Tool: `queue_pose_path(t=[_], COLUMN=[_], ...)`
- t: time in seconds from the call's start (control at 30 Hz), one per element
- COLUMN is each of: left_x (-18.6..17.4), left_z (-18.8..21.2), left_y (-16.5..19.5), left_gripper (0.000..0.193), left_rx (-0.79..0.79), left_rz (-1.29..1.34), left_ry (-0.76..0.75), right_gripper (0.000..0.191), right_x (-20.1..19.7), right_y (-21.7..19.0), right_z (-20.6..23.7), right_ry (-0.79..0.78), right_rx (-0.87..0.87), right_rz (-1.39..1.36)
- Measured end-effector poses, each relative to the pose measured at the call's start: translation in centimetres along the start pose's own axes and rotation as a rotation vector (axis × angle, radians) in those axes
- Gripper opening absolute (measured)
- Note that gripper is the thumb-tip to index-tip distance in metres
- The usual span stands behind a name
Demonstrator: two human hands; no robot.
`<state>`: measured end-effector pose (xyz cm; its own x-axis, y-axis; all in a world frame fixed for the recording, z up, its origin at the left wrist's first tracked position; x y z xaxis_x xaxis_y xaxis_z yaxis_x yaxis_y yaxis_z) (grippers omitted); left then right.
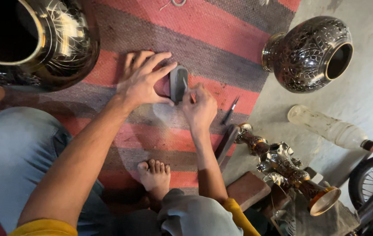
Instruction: The person sits on a mat and sharpens several small metal tools on a wet sharpening stone. They repeatedly pick up a tool, rub it on the stone, inspect the edge, and place it down, repeating this cycle for multiple tools.
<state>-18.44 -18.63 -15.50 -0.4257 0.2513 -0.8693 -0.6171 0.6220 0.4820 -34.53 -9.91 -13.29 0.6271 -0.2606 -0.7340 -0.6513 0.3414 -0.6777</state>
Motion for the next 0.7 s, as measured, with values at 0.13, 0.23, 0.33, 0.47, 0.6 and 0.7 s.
queue_pose_path(t=[0.13,0.23,0.33,0.47,0.6,0.7], left_x=[-0.3,-0.2,-0.1,-0.4,-0.5,-0.3], left_z=[0.0,-0.2,-0.2,-0.3,-0.3,-0.2], left_y=[0.0,0.0,-0.1,0.0,0.1,0.0], left_gripper=[0.108,0.107,0.108,0.108,0.107,0.107], left_rx=[0.000,0.005,0.000,-0.011,0.001,-0.001], left_rz=[-0.001,-0.011,0.007,0.017,0.003,0.005], left_ry=[0.014,0.009,-0.005,-0.012,-0.015,-0.016], right_gripper=[0.007,0.006,0.007,0.006,0.013,0.009], right_x=[-0.7,-0.5,0.4,0.4,-0.2,-0.3], right_y=[0.2,0.4,-0.2,-0.6,-0.9,-1.2], right_z=[2.9,2.9,0.5,-0.5,2.3,3.0], right_ry=[-0.036,-0.025,0.008,0.023,-0.067,-0.063], right_rx=[0.093,0.107,-0.008,-0.019,0.068,0.054], right_rz=[-0.020,-0.071,-0.046,-0.044,0.050,0.019])
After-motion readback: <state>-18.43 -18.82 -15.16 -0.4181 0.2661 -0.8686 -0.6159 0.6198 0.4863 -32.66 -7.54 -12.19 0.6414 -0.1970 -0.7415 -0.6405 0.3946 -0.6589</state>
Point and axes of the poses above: each hand's wrist, its own z-axis away from the middle knuckle, its own x-axis out of the palm, y = z × x, the point moved 9 cm from there along -z, towards the middle knuckle, and after that the axes turned 15 degrees about -z, right-handed, at the moved point
